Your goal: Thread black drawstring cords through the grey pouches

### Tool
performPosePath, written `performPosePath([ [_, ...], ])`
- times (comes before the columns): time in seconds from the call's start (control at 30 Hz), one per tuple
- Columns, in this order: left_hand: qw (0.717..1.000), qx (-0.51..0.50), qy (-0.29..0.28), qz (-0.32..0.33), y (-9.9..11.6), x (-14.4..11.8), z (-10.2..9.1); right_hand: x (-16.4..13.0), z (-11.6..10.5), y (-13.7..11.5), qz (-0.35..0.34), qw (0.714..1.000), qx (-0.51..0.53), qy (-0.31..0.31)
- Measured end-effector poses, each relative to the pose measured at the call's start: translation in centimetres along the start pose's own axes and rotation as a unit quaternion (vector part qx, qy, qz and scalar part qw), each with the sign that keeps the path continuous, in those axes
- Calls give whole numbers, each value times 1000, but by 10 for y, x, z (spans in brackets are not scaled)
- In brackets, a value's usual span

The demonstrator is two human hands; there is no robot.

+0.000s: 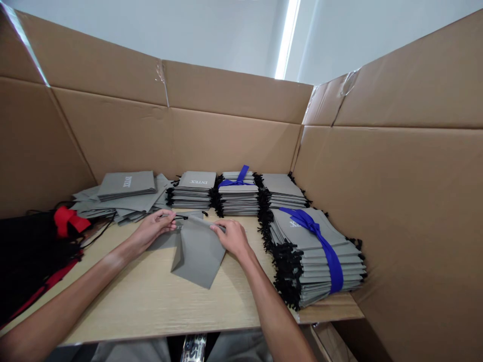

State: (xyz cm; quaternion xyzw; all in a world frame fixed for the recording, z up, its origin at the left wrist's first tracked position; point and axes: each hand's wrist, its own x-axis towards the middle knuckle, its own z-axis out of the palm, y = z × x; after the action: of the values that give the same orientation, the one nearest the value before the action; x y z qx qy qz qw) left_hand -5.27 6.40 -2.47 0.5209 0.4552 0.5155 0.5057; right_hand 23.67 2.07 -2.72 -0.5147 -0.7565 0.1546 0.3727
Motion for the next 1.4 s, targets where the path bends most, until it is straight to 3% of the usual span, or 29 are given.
performPosePath([
  [0.3,999,26,-9,32,1,1,-5,1,-1,0,4,1000,-2,0],
  [0.6,999,16,17,33,-5,5,-8,0,4,3,-4,1000,9,8],
  [0.93,995,75,8,67,-2,6,-9,1,5,5,-1,1000,8,12],
  [1.2,996,53,-11,71,1,3,-12,1,3,7,3,1000,26,9],
  [1.4,993,65,9,97,0,5,-15,2,3,6,4,998,56,6],
])
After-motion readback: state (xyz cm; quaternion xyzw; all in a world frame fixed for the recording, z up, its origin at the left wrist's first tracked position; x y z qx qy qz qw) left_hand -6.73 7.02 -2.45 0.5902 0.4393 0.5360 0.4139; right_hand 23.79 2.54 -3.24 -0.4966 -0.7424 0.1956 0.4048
